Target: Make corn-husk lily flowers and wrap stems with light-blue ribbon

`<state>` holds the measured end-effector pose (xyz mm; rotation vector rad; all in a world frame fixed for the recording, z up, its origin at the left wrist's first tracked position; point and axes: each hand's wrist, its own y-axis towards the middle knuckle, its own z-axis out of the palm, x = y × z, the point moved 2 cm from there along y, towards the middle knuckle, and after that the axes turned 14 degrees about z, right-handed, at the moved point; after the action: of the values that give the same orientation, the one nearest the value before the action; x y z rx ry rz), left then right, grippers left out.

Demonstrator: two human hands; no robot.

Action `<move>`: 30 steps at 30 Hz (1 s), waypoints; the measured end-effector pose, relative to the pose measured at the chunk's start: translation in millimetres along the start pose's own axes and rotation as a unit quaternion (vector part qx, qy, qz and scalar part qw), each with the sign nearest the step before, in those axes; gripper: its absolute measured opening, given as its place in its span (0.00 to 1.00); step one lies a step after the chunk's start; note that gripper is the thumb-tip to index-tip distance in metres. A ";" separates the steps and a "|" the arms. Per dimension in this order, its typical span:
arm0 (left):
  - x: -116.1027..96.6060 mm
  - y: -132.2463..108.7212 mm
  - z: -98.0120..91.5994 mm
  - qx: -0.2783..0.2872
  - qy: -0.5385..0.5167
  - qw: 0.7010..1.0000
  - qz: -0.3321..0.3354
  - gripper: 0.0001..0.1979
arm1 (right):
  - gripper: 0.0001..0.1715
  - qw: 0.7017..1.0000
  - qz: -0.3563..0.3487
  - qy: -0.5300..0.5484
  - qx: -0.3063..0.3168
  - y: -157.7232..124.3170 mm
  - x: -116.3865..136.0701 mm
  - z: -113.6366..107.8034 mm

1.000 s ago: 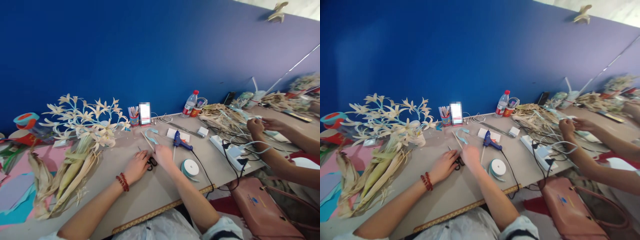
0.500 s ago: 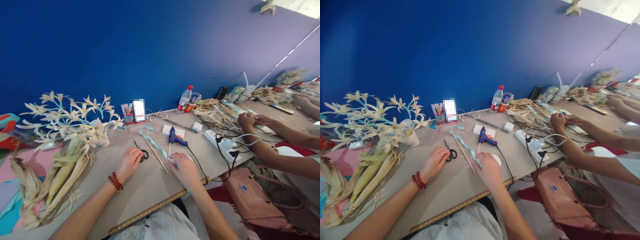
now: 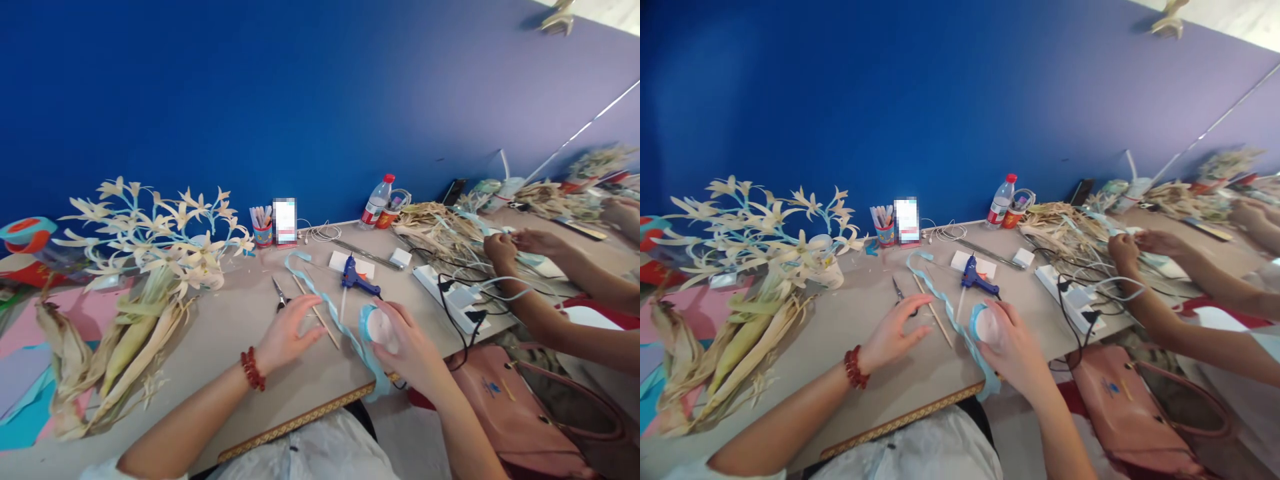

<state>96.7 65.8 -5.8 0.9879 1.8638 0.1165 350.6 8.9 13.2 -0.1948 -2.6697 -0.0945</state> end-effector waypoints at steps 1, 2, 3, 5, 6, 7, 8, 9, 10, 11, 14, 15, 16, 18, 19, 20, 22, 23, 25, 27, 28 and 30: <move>-2.9 7.4 11.4 0.007 -0.064 0.998 -0.013 0.34 | 0.40 0.999 -0.023 0.029 -0.009 -2.0 5.6 -4.5; -5.8 14.8 24.0 0.021 -0.141 0.989 -0.024 0.43 | 0.39 0.997 -0.046 0.062 -0.013 -3.3 11.0 -7.8; -8.7 21.9 36.6 0.036 -0.224 0.973 -0.031 0.49 | 0.38 0.993 -0.067 0.101 -0.009 -3.8 15.7 -10.0; -13.8 33.2 56.7 0.066 -0.372 0.925 -0.046 0.48 | 0.37 0.973 -0.091 0.211 0.017 -2.4 20.9 -11.9; -15.7 36.9 62.7 0.091 -0.427 0.898 -0.060 0.43 | 0.37 0.954 -0.090 0.283 0.034 -0.8 20.9 -12.5; -17.4 39.3 64.7 0.116 -0.463 0.876 -0.076 0.36 | 0.36 0.927 -0.078 0.362 0.056 1.0 19.1 -13.1; -18.6 40.8 62.3 0.132 -0.476 0.865 -0.093 0.30 | 0.36 0.891 -0.056 0.445 0.077 2.5 15.9 -14.1; -19.6 42.1 55.8 0.135 -0.469 0.866 -0.107 0.26 | 0.35 0.847 -0.029 0.522 0.096 3.5 11.8 -15.2; -20.9 43.4 45.5 0.119 -0.447 0.879 -0.117 0.23 | 0.34 0.800 0.000 0.589 0.114 3.8 7.6 -16.3; -22.8 45.3 32.2 0.078 -0.413 0.899 -0.121 0.21 | 0.34 0.755 0.026 0.643 0.129 3.4 3.9 -17.0; -37.0 52.2 -7.6 0.009 -0.383 0.917 -0.113 0.19 | 0.34 0.652 0.077 0.735 0.168 -0.1 0.8 -12.0; -44.0 54.8 -18.5 0.004 -0.387 0.916 -0.103 0.18 | 0.35 0.625 0.089 0.751 0.192 -1.3 3.2 -6.8; -51.3 56.8 -28.1 -0.002 -0.390 0.916 -0.091 0.17 | 0.37 0.599 0.100 0.763 0.221 -2.4 7.0 0.1; -65.2 57.9 -44.2 -0.022 -0.388 0.918 -0.077 0.15 | 0.38 0.548 0.113 0.777 0.287 -3.7 17.1 16.3; -71.5 56.2 -51.6 -0.039 -0.384 0.920 -0.074 0.13 | 0.36 0.527 0.115 0.782 0.313 -3.8 22.0 24.2; -77.1 52.9 -58.9 -0.060 -0.377 0.922 -0.072 0.12 | 0.34 0.509 0.117 0.786 0.331 -3.6 26.0 31.2; -86.6 41.7 -74.2 -0.115 -0.360 0.924 -0.058 0.10 | 0.31 0.483 0.126 0.794 0.346 -2.8 30.5 41.6; -90.3 34.5 -82.0 -0.145 -0.352 0.924 -0.046 0.10 | 0.31 0.474 0.131 0.799 0.346 -2.4 31.3 44.7; -95.7 19.7 -96.4 -0.200 -0.335 0.921 -0.016 0.10 | 0.31 0.463 0.132 0.809 0.336 -2.0 31.1 47.6; -97.9 7.7 -107.9 -0.248 -0.331 0.910 0.008 0.10 | 0.34 0.464 0.117 0.814 0.329 -1.9 30.3 47.4; -98.2 3.4 -112.5 -0.269 -0.336 0.903 0.014 0.10 | 0.34 0.469 0.109 0.811 0.333 -1.8 29.7 47.0; -98.8 -2.3 -120.8 -0.307 -0.356 0.882 0.022 0.09 | 0.28 0.489 0.106 0.792 0.350 -1.1 26.7 46.2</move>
<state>17.5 37.3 125.7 0.5140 1.0149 0.3047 306.4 15.7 -16.0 -0.0613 -0.6121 0.5993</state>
